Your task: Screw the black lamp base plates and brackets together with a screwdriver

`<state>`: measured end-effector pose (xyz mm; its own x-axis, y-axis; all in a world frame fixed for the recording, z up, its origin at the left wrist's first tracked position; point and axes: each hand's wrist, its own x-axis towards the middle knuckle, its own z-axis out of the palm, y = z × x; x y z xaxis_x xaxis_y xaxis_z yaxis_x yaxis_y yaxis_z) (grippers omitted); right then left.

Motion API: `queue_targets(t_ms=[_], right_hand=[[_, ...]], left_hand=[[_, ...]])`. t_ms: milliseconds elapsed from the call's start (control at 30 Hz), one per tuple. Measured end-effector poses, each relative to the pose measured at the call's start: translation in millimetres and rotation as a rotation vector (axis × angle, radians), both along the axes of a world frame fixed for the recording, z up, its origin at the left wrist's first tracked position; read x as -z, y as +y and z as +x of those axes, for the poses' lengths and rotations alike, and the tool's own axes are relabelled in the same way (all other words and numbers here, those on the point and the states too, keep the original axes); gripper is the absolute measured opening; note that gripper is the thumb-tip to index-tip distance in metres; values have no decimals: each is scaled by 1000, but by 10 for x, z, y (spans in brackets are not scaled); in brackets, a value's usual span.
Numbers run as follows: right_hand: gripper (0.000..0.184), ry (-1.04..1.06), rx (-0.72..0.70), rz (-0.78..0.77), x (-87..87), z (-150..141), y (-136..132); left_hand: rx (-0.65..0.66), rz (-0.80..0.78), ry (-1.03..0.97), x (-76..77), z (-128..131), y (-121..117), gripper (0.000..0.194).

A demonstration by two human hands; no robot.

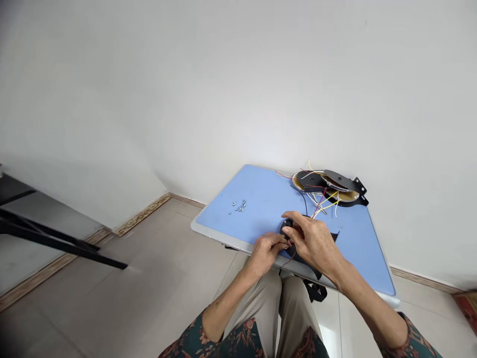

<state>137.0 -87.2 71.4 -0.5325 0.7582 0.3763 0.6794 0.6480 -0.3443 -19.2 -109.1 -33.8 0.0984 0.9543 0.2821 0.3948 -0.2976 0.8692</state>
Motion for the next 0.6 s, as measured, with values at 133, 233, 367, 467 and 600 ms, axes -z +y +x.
queue_targets(t_ms=[133, 233, 367, 467, 600], right_hand=[[25, 8, 67, 50, 25, 0, -1], [27, -1, 103, 109, 107, -15, 13], [27, 138, 89, 132, 118, 11, -32], [22, 432, 197, 95, 41, 174, -138], [18, 922, 307, -40, -23, 606, -222]], left_hand=[[7, 7, 21, 7, -23, 2, 20], [-7, 9, 41, 24, -5, 4, 20], [12, 30, 12, 26, 9, -16, 21], [-34, 102, -64, 3, -186, -48, 23], [-464, 174, -38, -29, -849, -31, 16]])
